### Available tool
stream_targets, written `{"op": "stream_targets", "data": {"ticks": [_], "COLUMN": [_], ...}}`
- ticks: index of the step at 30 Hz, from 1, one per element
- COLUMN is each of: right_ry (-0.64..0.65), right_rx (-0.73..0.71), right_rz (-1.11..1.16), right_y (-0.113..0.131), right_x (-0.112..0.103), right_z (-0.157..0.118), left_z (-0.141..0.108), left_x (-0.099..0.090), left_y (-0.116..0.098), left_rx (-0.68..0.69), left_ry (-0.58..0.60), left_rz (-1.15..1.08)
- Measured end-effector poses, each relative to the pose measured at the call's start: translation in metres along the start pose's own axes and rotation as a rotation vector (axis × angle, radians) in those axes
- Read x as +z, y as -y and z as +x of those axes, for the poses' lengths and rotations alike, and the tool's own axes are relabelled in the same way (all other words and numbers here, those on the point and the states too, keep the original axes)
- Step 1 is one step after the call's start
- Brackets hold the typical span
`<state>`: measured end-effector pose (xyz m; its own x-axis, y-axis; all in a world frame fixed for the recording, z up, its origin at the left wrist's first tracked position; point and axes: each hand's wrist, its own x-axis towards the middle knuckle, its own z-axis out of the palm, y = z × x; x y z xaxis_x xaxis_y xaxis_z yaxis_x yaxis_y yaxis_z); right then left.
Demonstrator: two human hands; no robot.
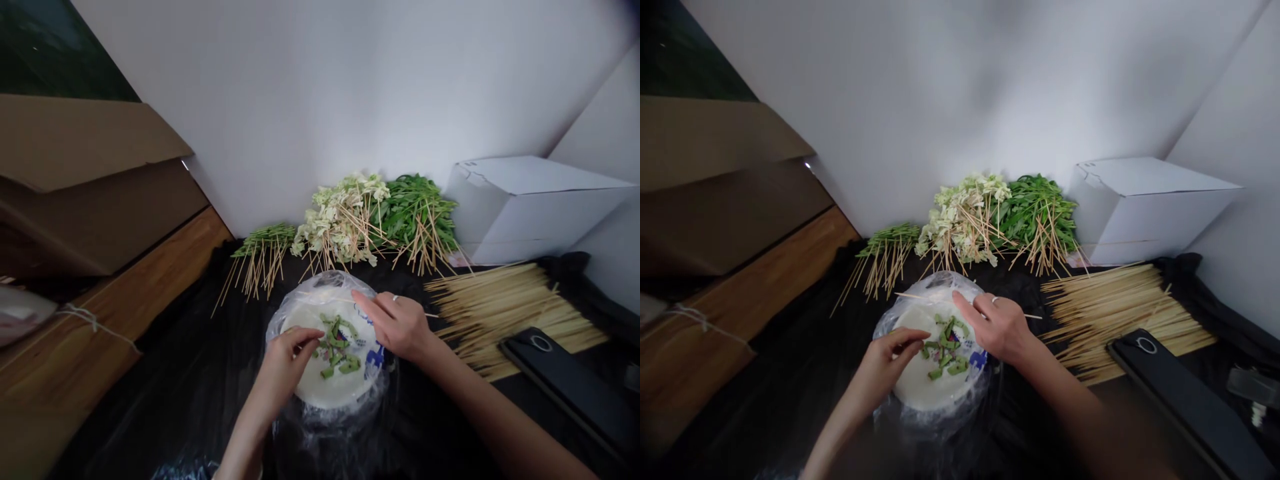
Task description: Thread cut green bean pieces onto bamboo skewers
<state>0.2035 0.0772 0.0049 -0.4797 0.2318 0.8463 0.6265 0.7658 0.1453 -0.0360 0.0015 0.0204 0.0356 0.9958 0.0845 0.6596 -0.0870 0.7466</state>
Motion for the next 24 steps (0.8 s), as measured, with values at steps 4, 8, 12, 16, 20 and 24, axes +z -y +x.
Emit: {"op": "stream_targets", "data": {"ticks": [4, 8, 12, 16, 20, 24], "right_ry": [-0.008, -0.05, -0.063, -0.037, 0.032, 0.135], "right_rx": [-0.004, 0.031, 0.024, 0.026, 0.095, 0.197], "right_rz": [0.024, 0.09, 0.059, 0.056, 0.158, 0.279], "right_y": [0.003, 0.003, 0.005, 0.006, 0.005, 0.003], "right_x": [0.003, 0.002, 0.003, 0.007, 0.006, -0.004], "right_z": [0.0, 0.0, -0.001, -0.004, -0.003, 0.001], "left_z": [0.019, 0.026, 0.027, 0.028, 0.026, 0.015], "left_x": [0.02, 0.035, 0.046, 0.05, 0.044, 0.029], "left_y": [-0.003, -0.006, -0.001, 0.004, 0.004, 0.006], "left_rx": [0.055, 0.041, 0.041, 0.025, 0.025, -0.154], "left_ry": [0.127, 0.186, 0.209, 0.167, 0.135, -0.004], "left_rz": [0.351, 0.52, 0.603, 0.523, 0.353, -0.312]}}
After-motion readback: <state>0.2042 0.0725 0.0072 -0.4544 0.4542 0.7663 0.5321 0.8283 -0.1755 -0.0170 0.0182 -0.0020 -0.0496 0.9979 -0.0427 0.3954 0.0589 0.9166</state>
